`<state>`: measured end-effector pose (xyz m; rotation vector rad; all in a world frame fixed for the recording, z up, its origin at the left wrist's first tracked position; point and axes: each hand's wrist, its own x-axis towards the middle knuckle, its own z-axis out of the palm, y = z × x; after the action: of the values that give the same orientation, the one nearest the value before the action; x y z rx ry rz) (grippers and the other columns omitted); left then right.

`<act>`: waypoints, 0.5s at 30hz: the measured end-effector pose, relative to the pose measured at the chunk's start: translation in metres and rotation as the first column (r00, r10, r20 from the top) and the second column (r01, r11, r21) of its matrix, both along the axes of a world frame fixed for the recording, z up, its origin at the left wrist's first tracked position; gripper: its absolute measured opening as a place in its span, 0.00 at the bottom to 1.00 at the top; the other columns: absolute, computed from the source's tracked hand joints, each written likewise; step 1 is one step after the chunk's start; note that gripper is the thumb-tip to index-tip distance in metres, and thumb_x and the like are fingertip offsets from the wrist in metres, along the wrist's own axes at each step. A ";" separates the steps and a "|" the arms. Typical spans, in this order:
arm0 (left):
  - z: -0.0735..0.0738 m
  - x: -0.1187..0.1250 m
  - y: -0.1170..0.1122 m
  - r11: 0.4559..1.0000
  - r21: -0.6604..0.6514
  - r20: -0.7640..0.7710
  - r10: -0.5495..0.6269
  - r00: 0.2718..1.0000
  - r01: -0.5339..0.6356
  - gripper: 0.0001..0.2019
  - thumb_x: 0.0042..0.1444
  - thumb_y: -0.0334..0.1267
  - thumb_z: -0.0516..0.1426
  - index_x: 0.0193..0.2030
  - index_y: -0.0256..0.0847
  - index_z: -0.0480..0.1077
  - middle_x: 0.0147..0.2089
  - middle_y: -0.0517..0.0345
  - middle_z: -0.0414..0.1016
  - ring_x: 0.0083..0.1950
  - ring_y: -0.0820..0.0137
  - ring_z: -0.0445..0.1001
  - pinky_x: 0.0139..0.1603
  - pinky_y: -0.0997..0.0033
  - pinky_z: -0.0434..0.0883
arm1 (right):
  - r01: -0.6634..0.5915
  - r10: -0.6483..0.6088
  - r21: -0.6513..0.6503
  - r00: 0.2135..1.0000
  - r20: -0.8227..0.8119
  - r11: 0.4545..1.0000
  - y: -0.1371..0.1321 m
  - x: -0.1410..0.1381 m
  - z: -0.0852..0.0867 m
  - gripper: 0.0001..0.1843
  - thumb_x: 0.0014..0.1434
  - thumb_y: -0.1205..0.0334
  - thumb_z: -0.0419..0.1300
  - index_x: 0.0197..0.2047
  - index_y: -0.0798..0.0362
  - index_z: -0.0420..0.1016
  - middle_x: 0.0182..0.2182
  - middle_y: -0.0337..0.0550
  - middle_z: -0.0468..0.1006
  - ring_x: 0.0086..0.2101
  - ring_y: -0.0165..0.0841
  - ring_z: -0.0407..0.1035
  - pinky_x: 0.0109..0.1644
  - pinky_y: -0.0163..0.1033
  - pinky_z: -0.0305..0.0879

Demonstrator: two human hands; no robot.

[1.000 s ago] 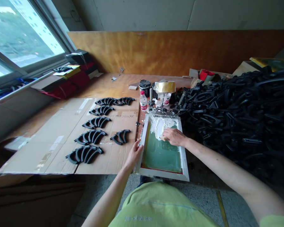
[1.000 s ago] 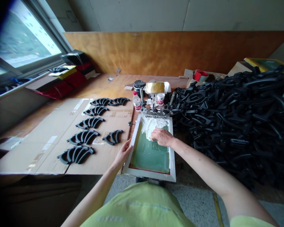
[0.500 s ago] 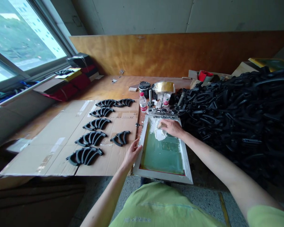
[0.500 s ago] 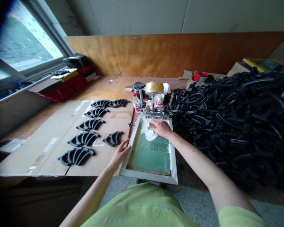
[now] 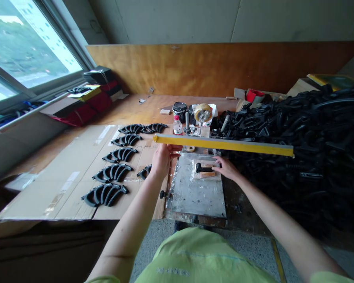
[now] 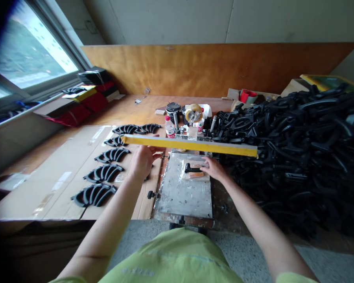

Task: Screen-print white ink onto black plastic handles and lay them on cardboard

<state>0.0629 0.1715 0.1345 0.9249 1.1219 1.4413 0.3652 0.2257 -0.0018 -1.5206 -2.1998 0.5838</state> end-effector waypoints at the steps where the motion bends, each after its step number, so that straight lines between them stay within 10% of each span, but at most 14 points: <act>1: -0.007 0.005 -0.003 0.999 -0.021 0.033 0.036 0.999 -0.036 0.29 0.60 0.57 0.46 0.58 0.38 0.63 0.42 0.48 0.77 0.38 0.68 0.76 0.32 0.74 0.71 | -0.063 0.063 0.004 0.997 0.049 0.998 -0.008 -0.011 -0.002 0.20 0.53 0.64 0.63 0.50 0.50 0.72 0.39 0.43 0.76 0.41 0.36 0.69 0.46 0.41 0.65; 4: -0.044 0.023 -0.030 0.966 -0.246 0.106 -0.056 0.993 0.081 0.29 0.57 0.57 0.53 0.58 0.40 0.63 0.44 0.47 0.77 0.36 0.68 0.77 0.29 0.74 0.71 | -0.097 0.087 0.070 0.988 0.128 0.993 -0.037 -0.045 0.005 0.11 0.57 0.65 0.61 0.45 0.51 0.75 0.39 0.45 0.74 0.44 0.38 0.66 0.50 0.44 0.63; 8: -0.101 0.043 -0.082 0.780 -0.520 0.257 -0.246 0.935 0.348 0.27 0.54 0.60 0.54 0.50 0.38 0.68 0.45 0.43 0.77 0.41 0.61 0.78 0.30 0.69 0.74 | -0.196 0.177 0.190 0.978 0.112 0.962 -0.092 -0.091 0.023 0.09 0.63 0.64 0.54 0.44 0.51 0.74 0.35 0.44 0.73 0.41 0.36 0.65 0.47 0.42 0.64; 12: -0.144 0.005 -0.104 0.785 -0.607 0.101 -0.078 0.992 0.124 0.22 0.54 0.57 0.54 0.35 0.37 0.70 0.35 0.48 0.78 0.34 0.65 0.79 0.24 0.75 0.71 | -0.451 0.423 0.189 0.890 0.170 0.872 -0.104 -0.082 0.029 0.12 0.63 0.66 0.52 0.45 0.47 0.75 0.36 0.41 0.75 0.41 0.35 0.66 0.47 0.42 0.65; 15: -0.172 -0.062 -0.097 0.762 -0.632 -0.179 0.037 0.983 -0.144 0.23 0.58 0.55 0.46 0.33 0.36 0.71 0.35 0.46 0.79 0.33 0.65 0.79 0.25 0.74 0.72 | -0.166 0.120 0.208 0.969 0.217 0.964 -0.058 -0.010 0.031 0.17 0.61 0.74 0.51 0.42 0.48 0.77 0.38 0.44 0.77 0.43 0.36 0.67 0.49 0.45 0.64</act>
<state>0.0012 0.0747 -0.0378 0.4900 1.6604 0.9396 0.3547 0.1672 0.0295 -1.3617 -2.4503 0.2166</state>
